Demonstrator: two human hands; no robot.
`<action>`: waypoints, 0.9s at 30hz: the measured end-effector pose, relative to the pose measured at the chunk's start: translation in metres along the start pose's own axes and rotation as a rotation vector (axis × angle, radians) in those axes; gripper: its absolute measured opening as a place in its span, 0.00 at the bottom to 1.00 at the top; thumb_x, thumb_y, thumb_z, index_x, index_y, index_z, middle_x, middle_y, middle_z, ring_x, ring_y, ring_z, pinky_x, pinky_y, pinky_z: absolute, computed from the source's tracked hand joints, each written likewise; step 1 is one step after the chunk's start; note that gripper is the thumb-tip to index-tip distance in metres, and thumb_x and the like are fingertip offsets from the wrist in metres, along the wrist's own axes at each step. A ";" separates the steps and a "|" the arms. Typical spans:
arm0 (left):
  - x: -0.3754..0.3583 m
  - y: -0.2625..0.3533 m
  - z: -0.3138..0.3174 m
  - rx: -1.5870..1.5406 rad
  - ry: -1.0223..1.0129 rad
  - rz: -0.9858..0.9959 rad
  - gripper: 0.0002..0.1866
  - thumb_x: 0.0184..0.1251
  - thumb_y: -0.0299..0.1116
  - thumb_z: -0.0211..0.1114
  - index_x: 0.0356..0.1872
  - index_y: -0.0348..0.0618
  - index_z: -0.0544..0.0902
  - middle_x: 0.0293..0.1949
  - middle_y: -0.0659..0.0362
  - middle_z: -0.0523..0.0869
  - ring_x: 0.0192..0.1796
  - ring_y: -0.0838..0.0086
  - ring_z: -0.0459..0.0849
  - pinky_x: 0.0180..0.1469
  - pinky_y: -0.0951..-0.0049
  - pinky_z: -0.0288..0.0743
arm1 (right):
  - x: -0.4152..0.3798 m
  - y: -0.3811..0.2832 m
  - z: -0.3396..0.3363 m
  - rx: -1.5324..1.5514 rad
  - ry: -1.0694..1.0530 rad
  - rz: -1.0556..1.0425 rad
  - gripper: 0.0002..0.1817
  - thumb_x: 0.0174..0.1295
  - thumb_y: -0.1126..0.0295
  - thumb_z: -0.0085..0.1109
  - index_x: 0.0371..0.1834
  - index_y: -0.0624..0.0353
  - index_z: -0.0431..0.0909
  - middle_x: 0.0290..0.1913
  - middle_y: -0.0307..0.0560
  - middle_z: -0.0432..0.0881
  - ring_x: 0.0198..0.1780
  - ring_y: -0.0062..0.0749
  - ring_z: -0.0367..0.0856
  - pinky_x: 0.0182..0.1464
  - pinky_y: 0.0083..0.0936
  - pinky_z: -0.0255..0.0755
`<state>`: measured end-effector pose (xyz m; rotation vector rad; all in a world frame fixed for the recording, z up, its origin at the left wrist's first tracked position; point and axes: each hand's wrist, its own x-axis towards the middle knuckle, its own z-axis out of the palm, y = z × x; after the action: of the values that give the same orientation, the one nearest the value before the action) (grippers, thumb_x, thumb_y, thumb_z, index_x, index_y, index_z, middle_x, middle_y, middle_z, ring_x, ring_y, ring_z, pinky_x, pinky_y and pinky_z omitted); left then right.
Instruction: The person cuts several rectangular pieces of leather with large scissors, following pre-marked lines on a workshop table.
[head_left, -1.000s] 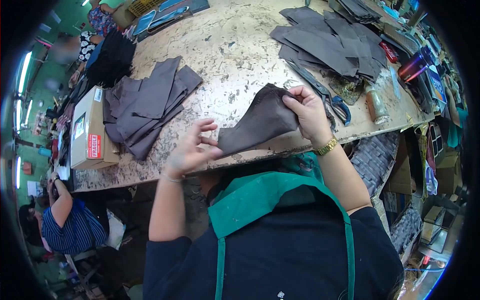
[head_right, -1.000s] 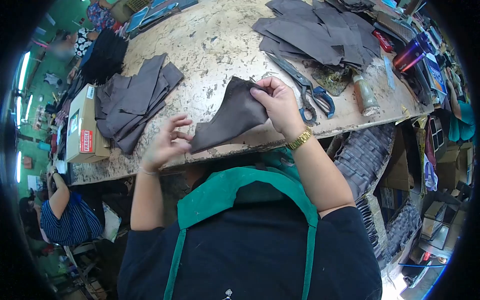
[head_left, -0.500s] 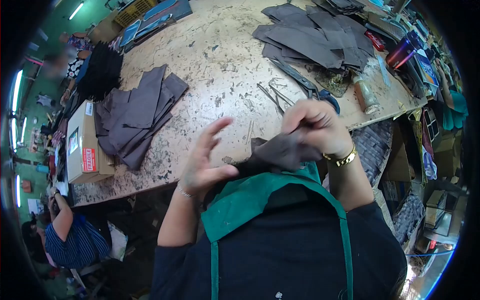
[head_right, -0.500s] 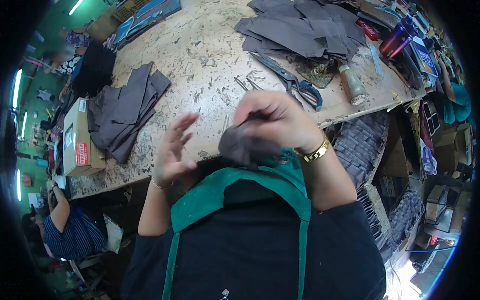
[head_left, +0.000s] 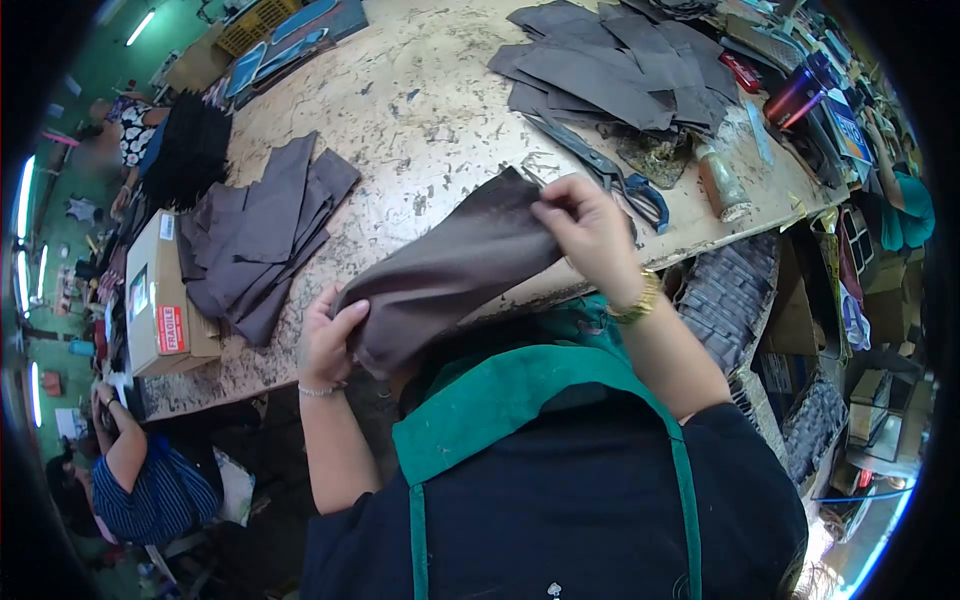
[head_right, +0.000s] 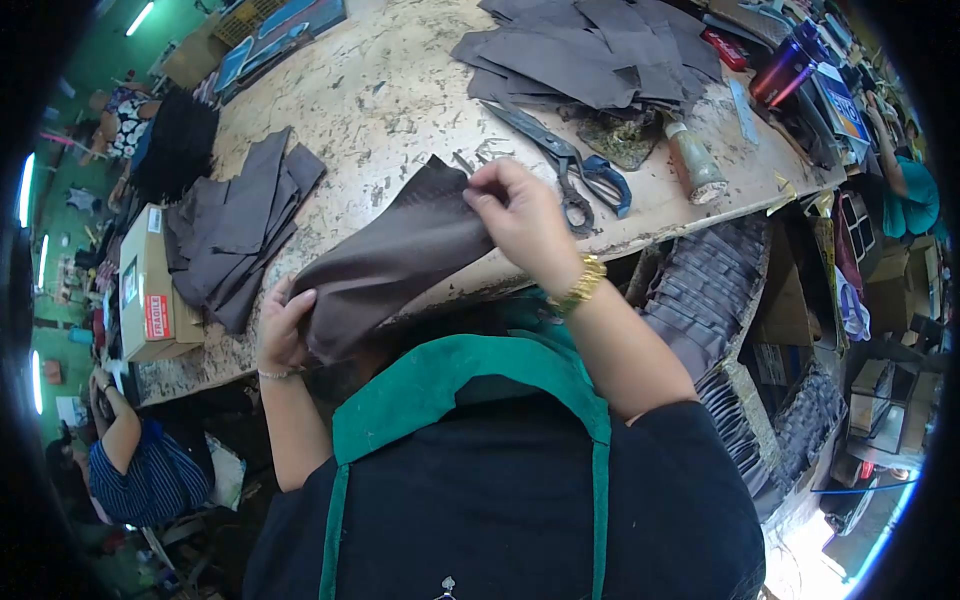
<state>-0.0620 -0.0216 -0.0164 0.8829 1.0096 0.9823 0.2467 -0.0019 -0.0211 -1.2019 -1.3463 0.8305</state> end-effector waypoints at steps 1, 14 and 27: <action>0.006 -0.003 -0.010 0.168 0.105 0.000 0.19 0.51 0.24 0.65 0.45 0.34 0.72 0.33 0.58 0.80 0.36 0.72 0.80 0.41 0.72 0.74 | 0.000 0.007 0.011 -0.080 -0.008 0.048 0.07 0.55 0.73 0.59 0.35 0.62 0.73 0.29 0.46 0.79 0.35 0.28 0.77 0.41 0.22 0.70; 0.013 -0.032 0.086 1.376 -0.035 0.871 0.21 0.49 0.39 0.68 0.45 0.43 0.78 0.51 0.51 0.74 0.58 0.54 0.69 0.56 0.60 0.65 | -0.013 0.034 -0.082 -1.222 -0.045 -0.008 0.17 0.46 0.63 0.61 0.35 0.65 0.75 0.37 0.56 0.75 0.41 0.48 0.70 0.47 0.37 0.66; 0.047 -0.061 0.099 1.400 0.009 0.794 0.13 0.50 0.30 0.60 0.39 0.43 0.78 0.45 0.58 0.78 0.55 0.63 0.73 0.51 0.60 0.70 | 0.018 0.041 -0.104 0.013 -0.197 0.498 0.05 0.51 0.76 0.56 0.32 0.61 0.74 0.23 0.35 0.75 0.20 0.15 0.69 0.22 0.14 0.63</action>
<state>0.0564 -0.0096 -0.0567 2.5727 1.3517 0.7927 0.3578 0.0091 -0.0389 -1.5026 -1.2053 1.3359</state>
